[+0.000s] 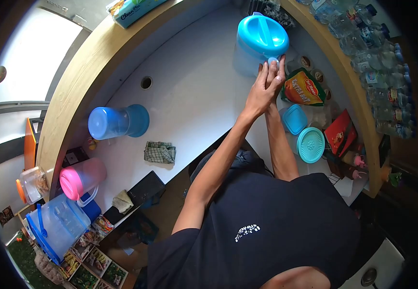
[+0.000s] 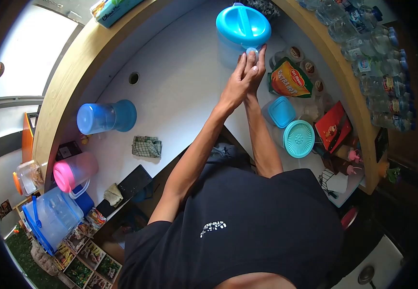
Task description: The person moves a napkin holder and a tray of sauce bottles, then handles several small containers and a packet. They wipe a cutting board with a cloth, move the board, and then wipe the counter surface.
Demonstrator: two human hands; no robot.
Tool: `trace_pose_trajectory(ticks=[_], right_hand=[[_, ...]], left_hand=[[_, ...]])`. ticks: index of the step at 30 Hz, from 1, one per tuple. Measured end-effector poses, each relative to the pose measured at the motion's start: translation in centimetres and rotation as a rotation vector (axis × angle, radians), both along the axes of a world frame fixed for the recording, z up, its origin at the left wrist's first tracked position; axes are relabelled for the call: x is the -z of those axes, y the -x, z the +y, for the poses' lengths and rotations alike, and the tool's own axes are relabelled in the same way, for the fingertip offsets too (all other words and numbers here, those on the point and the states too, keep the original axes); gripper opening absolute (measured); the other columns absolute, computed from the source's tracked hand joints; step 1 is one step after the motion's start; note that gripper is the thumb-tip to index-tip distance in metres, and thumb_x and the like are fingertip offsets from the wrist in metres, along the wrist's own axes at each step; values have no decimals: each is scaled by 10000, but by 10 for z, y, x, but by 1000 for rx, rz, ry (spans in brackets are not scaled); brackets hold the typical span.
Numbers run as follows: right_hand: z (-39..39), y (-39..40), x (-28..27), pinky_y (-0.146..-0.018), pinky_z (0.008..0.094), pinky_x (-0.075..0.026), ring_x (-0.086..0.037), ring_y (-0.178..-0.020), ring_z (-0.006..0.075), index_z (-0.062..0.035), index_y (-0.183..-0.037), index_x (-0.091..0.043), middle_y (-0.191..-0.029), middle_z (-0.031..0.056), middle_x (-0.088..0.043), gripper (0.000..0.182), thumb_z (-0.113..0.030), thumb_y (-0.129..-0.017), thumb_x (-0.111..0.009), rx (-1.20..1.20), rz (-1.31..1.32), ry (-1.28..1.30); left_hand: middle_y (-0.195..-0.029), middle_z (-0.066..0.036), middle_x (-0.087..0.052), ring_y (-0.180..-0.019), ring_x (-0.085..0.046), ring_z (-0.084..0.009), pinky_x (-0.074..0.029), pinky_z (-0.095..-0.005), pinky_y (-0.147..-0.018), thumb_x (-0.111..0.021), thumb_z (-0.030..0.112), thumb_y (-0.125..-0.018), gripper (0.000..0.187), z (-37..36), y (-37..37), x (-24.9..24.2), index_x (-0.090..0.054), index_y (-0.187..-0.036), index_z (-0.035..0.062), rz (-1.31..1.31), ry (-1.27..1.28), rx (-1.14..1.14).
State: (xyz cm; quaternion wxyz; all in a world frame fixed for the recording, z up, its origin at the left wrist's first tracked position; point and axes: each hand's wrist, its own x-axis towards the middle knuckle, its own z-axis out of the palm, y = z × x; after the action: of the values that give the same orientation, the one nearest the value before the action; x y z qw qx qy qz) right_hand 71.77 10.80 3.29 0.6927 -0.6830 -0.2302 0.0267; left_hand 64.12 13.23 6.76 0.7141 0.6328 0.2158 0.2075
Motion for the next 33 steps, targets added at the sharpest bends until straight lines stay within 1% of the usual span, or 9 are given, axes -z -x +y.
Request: trace_pose_trajectory(ticks=[5, 6, 9, 12, 15, 19, 22, 28, 33], right_hand=[[7, -4, 9, -762, 324, -496, -602, -870, 207, 94, -1486, -293, -1129, 189, -615, 699, -382, -1024, -511, 61, -46, -84], [2, -6, 16, -831, 361, -486, -603, -935, 260, 87, -1472, -323, -1171, 213, -591, 688, -351, -1001, -565, 150, -87, 80], [-2, 15, 2, -845, 370, -481, -595, -899, 271, 71, -1413, -406, -1098, 190, -585, 604, -248, -951, -627, 534, -591, 274], [-4, 43, 8, -820, 349, -483, -591, -861, 250, 28, -1301, -520, -1003, 136, -591, 465, -139, -889, -655, 419, -584, 92], [18, 85, 15, -796, 337, -489, -600, -873, 226, -12, -1236, -585, -991, 110, -617, 385, -105, -868, -650, -83, -297, 123], [80, 132, 20, -884, 374, -521, -627, -1028, 268, -47, -1316, -562, -1183, 145, -639, 534, -168, -827, -740, -905, -210, 327], [132, 178, 35, -1002, 434, -488, -535, -1254, 309, -78, -1464, -423, -1375, 197, -539, 804, -251, -782, -813, -1190, -263, 408], [208, 277, 62, -1101, 482, -408, -383, -1400, 383, -98, -1537, -250, -1460, 250, -440, 1183, -306, -594, -935, -1253, -365, 344], [213, 321, 61, -1099, 479, -413, -464, -1329, 406, -53, -1503, -224, -1422, 245, -475, 1248, -199, -507, -962, -1152, -195, 287]], left_hand=[[-1583, -227, -280, -1475, -263, -325, -234, -369, -1184, -530, 474, -984, 792, 1, 24, 1, -237, -1545, 0, 2, 185, 55], [-1549, -208, -358, -1428, -362, -311, -324, -377, -1143, -526, 457, -997, 740, -1, 33, 10, -295, -1524, -9, -12, 159, 7], [-1453, -198, -481, -1325, -499, -286, -428, -383, -1065, -532, 423, -1003, 654, 3, 85, 32, -390, -1467, -14, -16, 363, -127], [-1275, -151, -609, -1137, -618, -237, -498, -360, -943, -538, 392, -1000, 497, 23, 165, 65, -514, -1328, 20, 125, 464, -422], [-1165, -116, -652, -1051, -646, -219, -503, -351, -906, -502, 369, -1006, 413, 49, 262, 70, -550, -1253, 41, 134, 556, -812], [-1313, -172, -567, -1221, -559, -296, -448, -442, -1026, -421, 466, -1000, 530, 80, 377, 76, -516, -1267, 18, -35, 494, -1222], [-1443, -202, -456, -1320, -477, -334, -413, -482, -1069, -400, 529, -993, 664, 102, 409, 59, -441, -1379, -10, -97, 389, -1200], [-1631, -191, -105, -1453, -186, -491, -279, -618, -1123, -324, 731, -926, 943, 149, 402, 65, -122, -1577, 80, -24, 372, -1106], [-1649, -169, -13, -1446, -104, -549, -180, -655, -1135, -253, 882, -822, 1104, 169, 398, 65, -45, -1588, 115, 101, 453, -844]])
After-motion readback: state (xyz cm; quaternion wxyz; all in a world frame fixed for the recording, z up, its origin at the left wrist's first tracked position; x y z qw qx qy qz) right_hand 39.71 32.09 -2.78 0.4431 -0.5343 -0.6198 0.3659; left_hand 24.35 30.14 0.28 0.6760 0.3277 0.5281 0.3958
